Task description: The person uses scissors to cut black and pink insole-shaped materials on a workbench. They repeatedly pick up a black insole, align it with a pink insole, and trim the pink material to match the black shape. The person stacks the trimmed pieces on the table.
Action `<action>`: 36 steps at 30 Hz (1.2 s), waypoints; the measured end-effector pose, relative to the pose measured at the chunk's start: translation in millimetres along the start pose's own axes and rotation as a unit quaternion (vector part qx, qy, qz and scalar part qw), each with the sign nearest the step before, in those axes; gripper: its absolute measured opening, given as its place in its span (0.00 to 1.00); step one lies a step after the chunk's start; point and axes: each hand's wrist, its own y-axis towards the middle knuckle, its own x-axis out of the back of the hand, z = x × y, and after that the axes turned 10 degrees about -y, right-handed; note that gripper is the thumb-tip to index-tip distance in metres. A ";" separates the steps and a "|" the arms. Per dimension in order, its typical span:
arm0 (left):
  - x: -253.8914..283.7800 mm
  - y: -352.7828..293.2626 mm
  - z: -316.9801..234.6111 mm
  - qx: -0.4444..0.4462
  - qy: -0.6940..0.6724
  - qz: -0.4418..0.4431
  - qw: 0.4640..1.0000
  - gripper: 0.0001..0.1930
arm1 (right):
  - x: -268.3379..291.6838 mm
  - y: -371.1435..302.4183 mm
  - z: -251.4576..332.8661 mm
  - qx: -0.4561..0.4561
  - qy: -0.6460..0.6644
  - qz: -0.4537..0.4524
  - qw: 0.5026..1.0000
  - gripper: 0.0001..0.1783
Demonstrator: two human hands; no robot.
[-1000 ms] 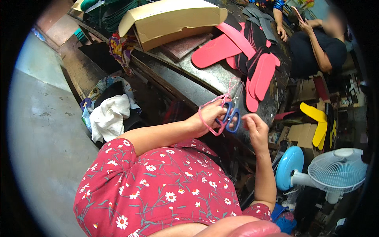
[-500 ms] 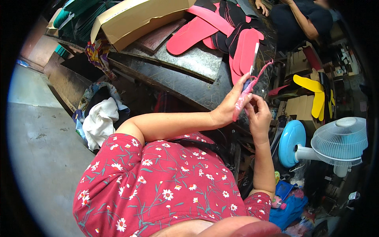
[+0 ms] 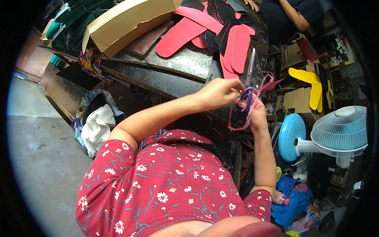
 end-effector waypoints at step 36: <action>-15.6 11.2 -8.8 0.074 -0.120 0.017 0.990 0.20 | 18.4 0.5 54.3 0.218 -0.646 -0.298 0.667 0.25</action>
